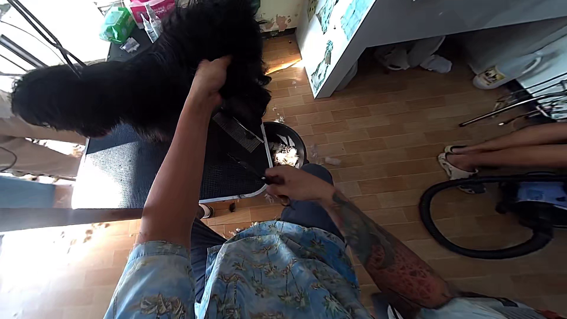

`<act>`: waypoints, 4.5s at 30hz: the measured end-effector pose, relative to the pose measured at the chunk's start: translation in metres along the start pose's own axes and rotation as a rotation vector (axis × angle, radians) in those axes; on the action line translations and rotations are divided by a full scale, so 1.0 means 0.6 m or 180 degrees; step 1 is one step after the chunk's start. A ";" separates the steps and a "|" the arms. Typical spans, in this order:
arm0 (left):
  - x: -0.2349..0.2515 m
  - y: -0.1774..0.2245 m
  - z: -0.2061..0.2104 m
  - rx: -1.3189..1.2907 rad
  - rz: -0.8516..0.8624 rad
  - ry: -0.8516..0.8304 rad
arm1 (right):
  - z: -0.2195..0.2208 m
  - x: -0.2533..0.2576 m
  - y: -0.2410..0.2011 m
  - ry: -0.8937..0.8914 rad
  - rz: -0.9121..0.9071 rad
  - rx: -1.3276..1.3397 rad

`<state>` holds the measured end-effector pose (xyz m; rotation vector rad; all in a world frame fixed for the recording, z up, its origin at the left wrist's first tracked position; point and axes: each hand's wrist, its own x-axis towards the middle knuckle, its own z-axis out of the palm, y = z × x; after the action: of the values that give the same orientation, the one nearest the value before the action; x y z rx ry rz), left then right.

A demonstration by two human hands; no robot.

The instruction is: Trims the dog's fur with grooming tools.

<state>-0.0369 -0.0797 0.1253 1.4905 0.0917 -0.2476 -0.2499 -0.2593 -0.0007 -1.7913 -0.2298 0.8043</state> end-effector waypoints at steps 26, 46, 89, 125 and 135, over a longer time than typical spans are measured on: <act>-0.025 -0.022 0.009 0.0056 0.0279 0.0095 | -0.007 0.028 -0.007 0.1113 -0.1683 0.3087; -0.032 -0.030 0.024 0.0106 0.0409 0.0304 | 0.098 0.071 -0.025 0.2530 -0.1572 0.0584; -0.028 -0.028 0.018 -0.0074 0.0333 0.0153 | 0.072 0.050 -0.043 0.2025 -0.1101 0.0777; -0.040 -0.026 0.009 -0.0575 0.0043 -0.0109 | 0.046 0.060 0.002 0.1313 -0.2063 0.1130; -0.037 -0.028 0.004 -0.0542 0.0040 -0.0199 | 0.050 0.056 0.008 0.1478 -0.2135 0.1246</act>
<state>-0.0624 -0.0810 0.1141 1.3128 0.0519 -0.2695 -0.2447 -0.2209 -0.0238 -1.3479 -0.3143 -0.0521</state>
